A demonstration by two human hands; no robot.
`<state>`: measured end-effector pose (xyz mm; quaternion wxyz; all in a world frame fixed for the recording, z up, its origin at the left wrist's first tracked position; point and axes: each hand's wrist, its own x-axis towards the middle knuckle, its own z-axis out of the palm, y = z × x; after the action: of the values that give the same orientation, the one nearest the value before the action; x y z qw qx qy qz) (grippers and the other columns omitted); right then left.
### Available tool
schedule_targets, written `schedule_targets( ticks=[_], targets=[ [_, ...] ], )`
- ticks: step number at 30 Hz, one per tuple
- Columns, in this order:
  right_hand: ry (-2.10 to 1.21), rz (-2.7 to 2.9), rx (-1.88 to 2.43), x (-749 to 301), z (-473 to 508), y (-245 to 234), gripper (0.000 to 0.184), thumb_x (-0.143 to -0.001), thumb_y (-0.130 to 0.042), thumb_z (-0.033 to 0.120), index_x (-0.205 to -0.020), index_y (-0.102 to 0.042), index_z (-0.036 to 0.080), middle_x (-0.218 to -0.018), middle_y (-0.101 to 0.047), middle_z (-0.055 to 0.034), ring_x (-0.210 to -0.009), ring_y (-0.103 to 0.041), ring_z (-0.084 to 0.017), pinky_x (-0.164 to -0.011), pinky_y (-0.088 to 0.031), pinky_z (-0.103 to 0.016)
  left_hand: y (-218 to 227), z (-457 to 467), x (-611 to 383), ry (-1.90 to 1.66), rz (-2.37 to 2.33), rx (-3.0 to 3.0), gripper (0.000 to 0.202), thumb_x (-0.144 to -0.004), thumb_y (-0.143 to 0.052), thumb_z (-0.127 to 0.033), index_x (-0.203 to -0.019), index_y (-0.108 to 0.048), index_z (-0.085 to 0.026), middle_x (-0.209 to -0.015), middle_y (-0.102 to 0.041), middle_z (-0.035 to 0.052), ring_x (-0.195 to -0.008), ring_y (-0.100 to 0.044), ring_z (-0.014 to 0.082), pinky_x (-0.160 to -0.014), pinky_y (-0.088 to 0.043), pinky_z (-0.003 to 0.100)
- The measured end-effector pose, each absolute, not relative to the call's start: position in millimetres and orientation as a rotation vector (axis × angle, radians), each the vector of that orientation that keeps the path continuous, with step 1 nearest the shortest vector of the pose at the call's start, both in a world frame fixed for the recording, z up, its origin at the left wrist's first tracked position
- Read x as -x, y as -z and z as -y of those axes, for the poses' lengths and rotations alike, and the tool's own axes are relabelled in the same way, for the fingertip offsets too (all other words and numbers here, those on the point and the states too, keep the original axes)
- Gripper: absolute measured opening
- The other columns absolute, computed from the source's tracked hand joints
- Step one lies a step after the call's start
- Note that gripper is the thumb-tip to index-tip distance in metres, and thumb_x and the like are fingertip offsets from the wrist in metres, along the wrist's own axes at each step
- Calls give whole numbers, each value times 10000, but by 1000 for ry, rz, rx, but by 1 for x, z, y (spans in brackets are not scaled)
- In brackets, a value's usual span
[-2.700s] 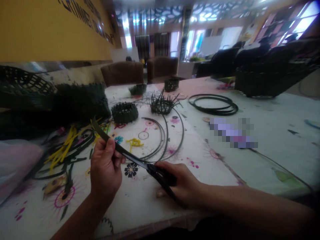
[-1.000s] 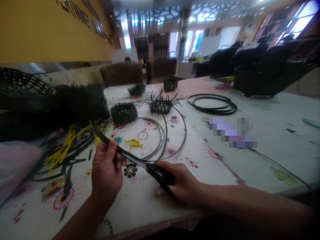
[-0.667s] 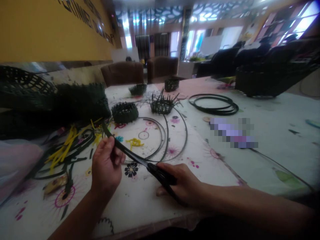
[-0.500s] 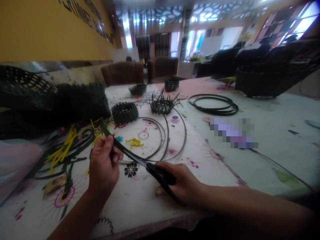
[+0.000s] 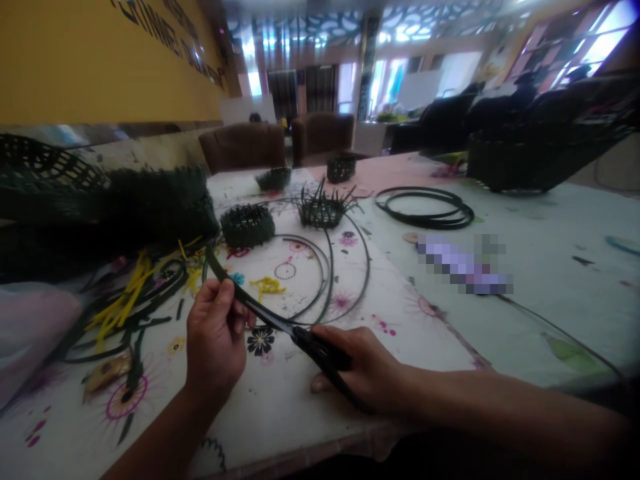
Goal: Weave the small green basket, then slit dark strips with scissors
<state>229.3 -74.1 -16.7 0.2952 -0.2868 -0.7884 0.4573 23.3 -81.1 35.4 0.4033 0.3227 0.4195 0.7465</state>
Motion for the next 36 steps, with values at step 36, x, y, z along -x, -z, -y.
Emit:
schedule_targets(
  ticks=[36],
  targets=[
    [-1096, 2050, 750, -228, 74, 23, 560, -690, -778, 503, -1080, -641, 126, -732, -593, -1, -598, -494, -120, -547, -398, -209, -42, 83, -21, -1896, -1010, -787, 221, -756, -697, -170, -751, -477, -191, -501, -446, -67, -382, -352, 51, -387, -352, 141]
  ],
)
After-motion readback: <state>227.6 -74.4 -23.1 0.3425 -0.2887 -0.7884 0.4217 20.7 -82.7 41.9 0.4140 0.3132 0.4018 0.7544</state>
